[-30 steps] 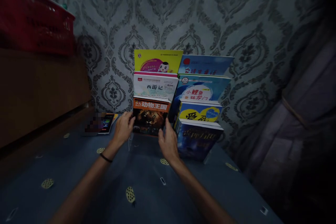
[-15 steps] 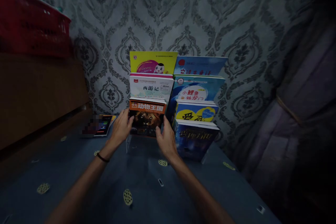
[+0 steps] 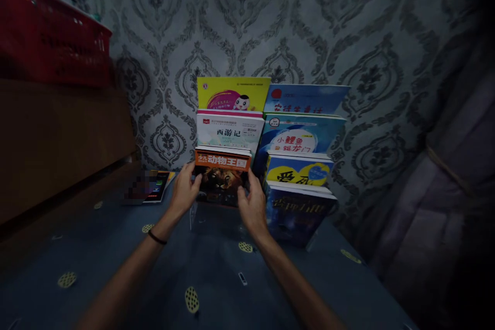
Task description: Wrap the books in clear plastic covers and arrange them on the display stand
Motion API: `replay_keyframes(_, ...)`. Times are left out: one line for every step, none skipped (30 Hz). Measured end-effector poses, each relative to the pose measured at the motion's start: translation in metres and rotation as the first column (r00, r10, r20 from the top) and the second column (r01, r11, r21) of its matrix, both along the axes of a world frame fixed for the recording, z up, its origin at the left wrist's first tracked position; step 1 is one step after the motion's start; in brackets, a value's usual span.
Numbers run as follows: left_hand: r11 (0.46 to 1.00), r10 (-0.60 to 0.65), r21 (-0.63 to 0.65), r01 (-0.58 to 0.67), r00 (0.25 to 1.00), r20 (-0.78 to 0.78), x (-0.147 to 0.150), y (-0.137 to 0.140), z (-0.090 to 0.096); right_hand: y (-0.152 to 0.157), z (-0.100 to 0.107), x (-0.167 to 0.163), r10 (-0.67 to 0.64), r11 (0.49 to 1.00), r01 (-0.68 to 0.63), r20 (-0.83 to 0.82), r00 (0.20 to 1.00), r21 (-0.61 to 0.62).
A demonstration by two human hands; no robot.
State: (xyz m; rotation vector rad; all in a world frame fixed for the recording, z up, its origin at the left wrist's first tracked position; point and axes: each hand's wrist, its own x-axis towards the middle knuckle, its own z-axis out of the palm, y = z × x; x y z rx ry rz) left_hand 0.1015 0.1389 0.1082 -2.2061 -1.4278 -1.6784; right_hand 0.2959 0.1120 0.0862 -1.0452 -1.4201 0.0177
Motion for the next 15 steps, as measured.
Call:
replay_keyframes(1.0,0.013,-0.002,-0.013,1.0,0.0,0.002,-0.002,0.0,0.0,-0.001,-0.001,-0.006,1.0,0.006,-0.003,1.0,0.006)
replay_keyframes(0.999,0.034,-0.004,-0.034,0.999,0.0,0.005,-0.003,0.0,0.0,-0.001,-0.001,-0.01,1.0,0.01,-0.006,1.0,0.013)
replay_keyframes(0.998,0.06,-0.004,-0.06,0.998,-0.001,0.008,-0.005,-0.001,0.0,-0.002,-0.002,-0.011,1.0,0.011,-0.007,1.0,0.019)
replay_keyframes(0.996,0.087,-0.004,-0.087,0.996,-0.002,0.011,-0.006,-0.001,0.0,-0.002,-0.003,-0.009,1.0,0.009,-0.006,1.0,0.026)
replay_keyframes(0.994,0.113,-0.005,-0.113,0.994,-0.002,0.013,-0.007,-0.003,0.0,-0.003,-0.003,-0.006,0.999,0.007,-0.004,1.0,0.031)
replay_keyframes(0.991,0.134,-0.007,-0.134,0.991,-0.002,0.016,-0.007,-0.004,0.0,-0.003,-0.004,-0.005,0.999,0.005,-0.003,1.0,0.036)
replay_keyframes(0.989,0.149,-0.011,-0.149,0.989,-0.003,0.018,-0.007,-0.005,0.0,-0.003,-0.005,-0.007,0.999,0.007,-0.002,1.0,0.04)
replay_keyframes(0.987,0.158,-0.011,-0.158,0.987,-0.004,0.019,-0.008,-0.007,0.0,-0.004,-0.005,-0.013,0.999,0.013,-0.002,1.0,0.042)
replay_keyframes(0.987,0.158,-0.004,-0.158,0.987,-0.003,0.02,-0.008,-0.007,0.001,-0.004,-0.005,-0.022,0.999,0.022,0.001,1.0,0.043)
replay_keyframes(0.989,0.149,0.009,-0.149,0.989,0.001,0.021,-0.009,-0.007,0.001,-0.005,-0.005,-0.032,0.999,0.031,0.006,0.999,0.041)
replay_keyframes(0.99,0.135,0.029,-0.135,0.991,0.007,0.021,-0.011,-0.007,0.001,-0.005,-0.005,-0.039,0.998,0.038,0.014,0.999,0.04)
replay_keyframes(0.992,0.115,0.051,-0.116,0.993,0.012,0.02,-0.013,-0.005,0.001,-0.005,-0.005,-0.042,0.998,0.041,0.023,0.999,0.039)
replay_keyframes(0.993,0.095,0.071,-0.096,0.995,0.014,0.02,-0.015,-0.003,0.001,-0.006,-0.004,-0.041,0.998,0.04,0.031,0.999,0.039)
replay_keyframes(0.994,0.069,0.082,-0.07,0.998,0.009,0.02,-0.018,0.001,0.001,-0.006,-0.004,-0.038,0.999,0.036,0.037,0.999,0.04)
replay_keyframes(0.996,0.043,0.082,-0.043,0.999,-0.002,0.019,-0.02,0.004,0.001,-0.006,-0.004,-0.035,0.998,0.033,0.039,0.999,0.044)
